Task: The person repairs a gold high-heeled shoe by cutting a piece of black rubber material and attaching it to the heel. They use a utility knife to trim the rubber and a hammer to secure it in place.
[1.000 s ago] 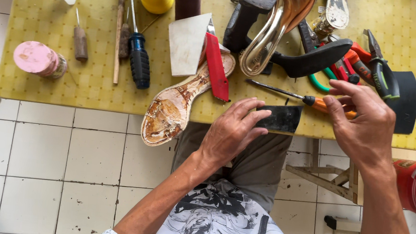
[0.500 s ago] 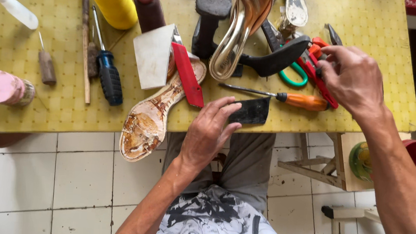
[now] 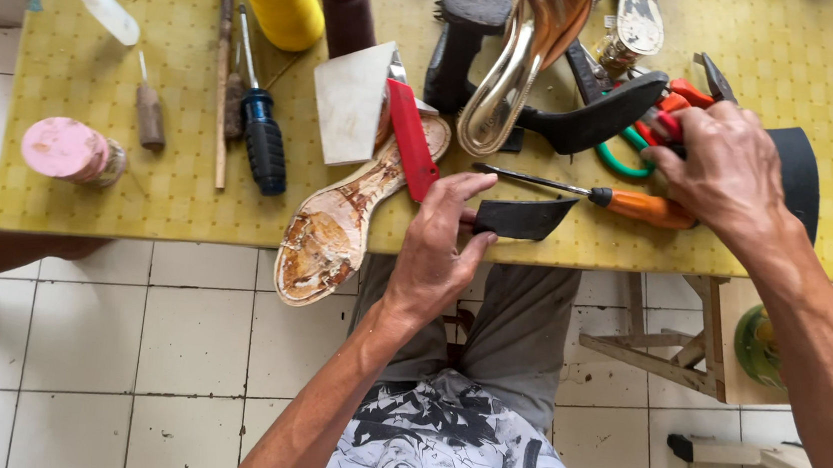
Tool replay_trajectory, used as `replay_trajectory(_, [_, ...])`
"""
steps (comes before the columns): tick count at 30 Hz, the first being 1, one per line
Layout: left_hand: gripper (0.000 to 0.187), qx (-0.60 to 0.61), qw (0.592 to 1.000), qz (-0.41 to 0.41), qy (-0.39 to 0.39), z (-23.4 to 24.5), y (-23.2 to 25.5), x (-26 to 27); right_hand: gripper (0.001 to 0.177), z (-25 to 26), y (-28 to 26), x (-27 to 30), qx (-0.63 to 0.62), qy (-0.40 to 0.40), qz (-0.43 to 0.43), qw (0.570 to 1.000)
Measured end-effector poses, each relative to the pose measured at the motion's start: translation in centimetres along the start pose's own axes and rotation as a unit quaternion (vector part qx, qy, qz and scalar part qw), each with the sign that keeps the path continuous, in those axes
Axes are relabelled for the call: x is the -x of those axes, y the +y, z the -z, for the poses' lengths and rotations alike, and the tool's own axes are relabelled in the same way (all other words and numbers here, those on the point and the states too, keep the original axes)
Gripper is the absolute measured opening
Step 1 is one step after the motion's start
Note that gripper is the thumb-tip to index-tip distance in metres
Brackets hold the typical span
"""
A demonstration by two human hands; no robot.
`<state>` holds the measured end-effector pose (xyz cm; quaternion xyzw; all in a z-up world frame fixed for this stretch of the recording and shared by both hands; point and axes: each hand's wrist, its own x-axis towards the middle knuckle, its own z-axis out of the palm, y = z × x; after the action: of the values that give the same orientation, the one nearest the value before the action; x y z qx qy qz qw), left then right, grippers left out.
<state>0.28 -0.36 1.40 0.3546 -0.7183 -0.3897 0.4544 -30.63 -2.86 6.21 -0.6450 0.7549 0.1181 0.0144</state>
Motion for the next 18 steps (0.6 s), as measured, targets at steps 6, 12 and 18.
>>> replay_trajectory(6, [0.043,-0.017,1.0,-0.008,-0.017,-0.4,0.6,-0.2,0.036,1.5,1.6,3.5,-0.17,0.191,0.018,0.967])
replay_trajectory(12, [0.036,-0.018,1.0,-0.001,0.014,-1.4,-0.2,-0.8,0.015,2.6,-0.2,9.0,-0.461,0.214,-0.091,0.856])
replay_trajectory(18, [0.039,-0.03,0.999,-0.037,-0.01,-1.5,-1.2,-0.8,0.017,0.5,-2.0,12.9,-0.615,0.156,-0.107,0.765])
